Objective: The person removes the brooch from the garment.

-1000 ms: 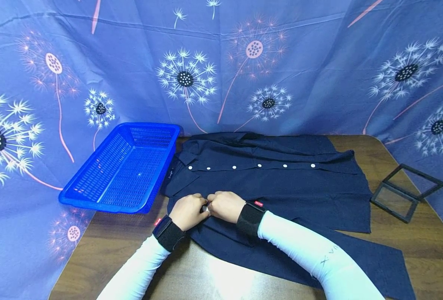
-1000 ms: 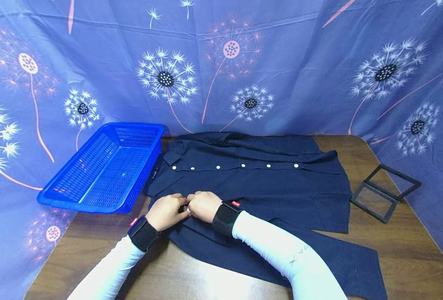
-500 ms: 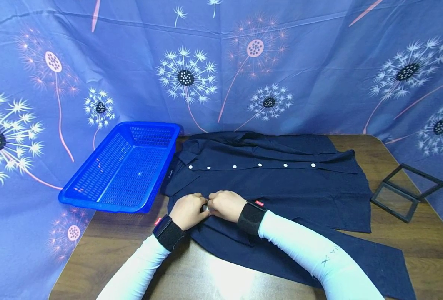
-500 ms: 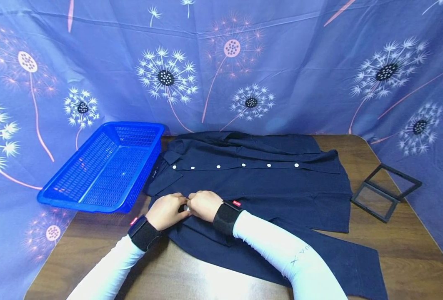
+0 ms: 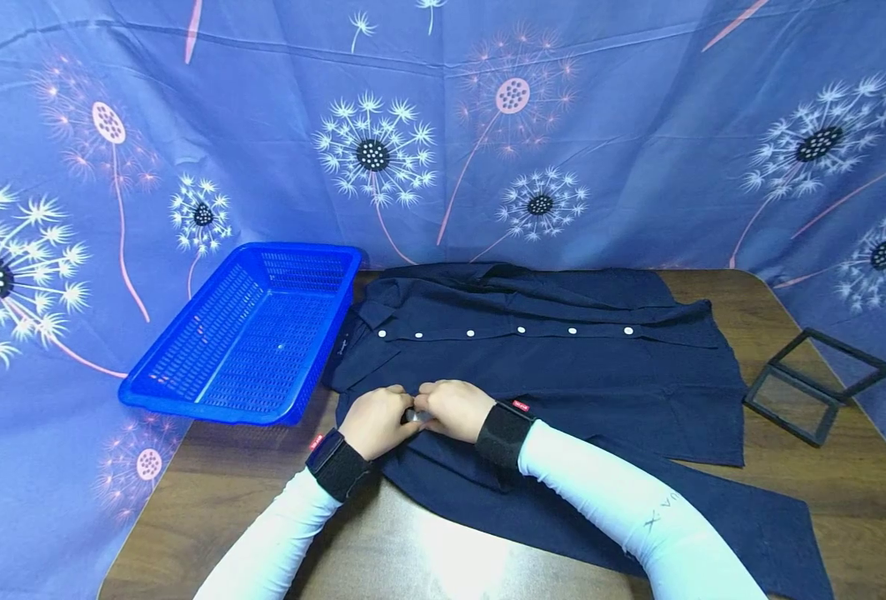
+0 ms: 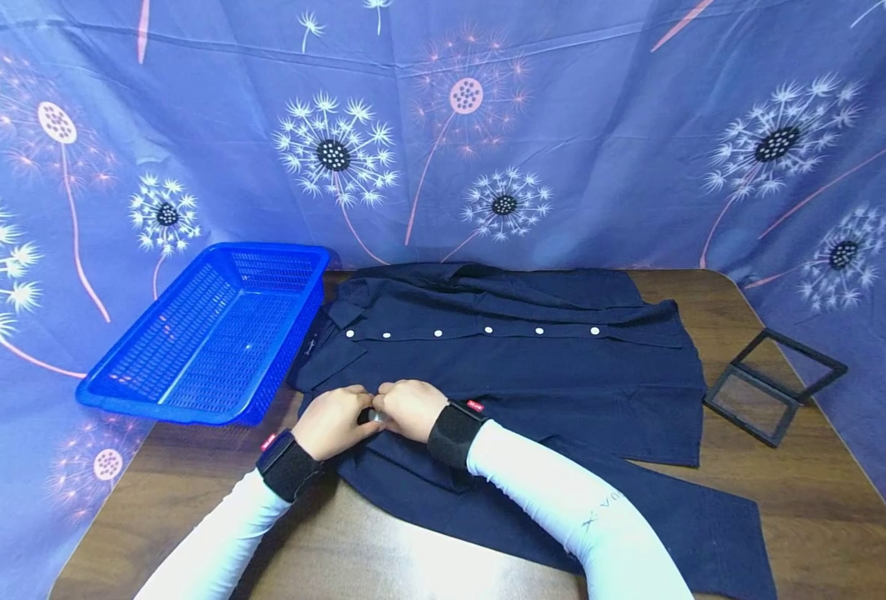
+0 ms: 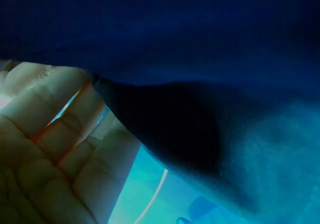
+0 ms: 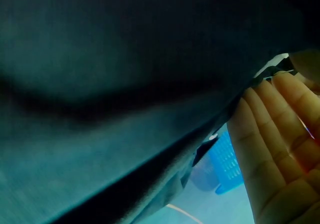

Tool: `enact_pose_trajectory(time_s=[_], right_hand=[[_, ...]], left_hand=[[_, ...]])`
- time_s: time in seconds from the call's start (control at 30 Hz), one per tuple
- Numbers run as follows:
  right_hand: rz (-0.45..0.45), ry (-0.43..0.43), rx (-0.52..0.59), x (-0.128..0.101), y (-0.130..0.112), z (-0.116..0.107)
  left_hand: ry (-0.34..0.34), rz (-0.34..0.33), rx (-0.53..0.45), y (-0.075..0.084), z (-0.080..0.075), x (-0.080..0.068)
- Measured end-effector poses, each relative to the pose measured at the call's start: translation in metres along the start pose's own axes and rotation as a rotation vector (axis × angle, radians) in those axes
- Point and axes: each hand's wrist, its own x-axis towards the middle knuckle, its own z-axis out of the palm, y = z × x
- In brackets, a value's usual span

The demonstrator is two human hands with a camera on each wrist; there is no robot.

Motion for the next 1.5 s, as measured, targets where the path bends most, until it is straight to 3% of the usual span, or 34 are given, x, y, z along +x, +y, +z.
enact_pose_trajectory(time_s=[0.57,0.83,1.13,1.5], right_hand=[[-0.034,-0.024,0.065,0.002,0.006,-0.009],[-0.080,0.009,-0.017,-0.002,0.001,-0.013],[-0.086,0.029,-0.179,-0.004,-0.005,-0.002],[-0.084,0.043,-0.210,-0.003,-0.005,0.002]], left_hand=[[-0.015,0.004,-0.018,0.000,-0.002,0.000],[-0.011,0.005,-0.002,0.001,-0.002,0.000],[0.020,0.022,0.003,0.001,-0.001,-0.001],[0.022,0.014,-0.003,0.001,-0.001,0.000]])
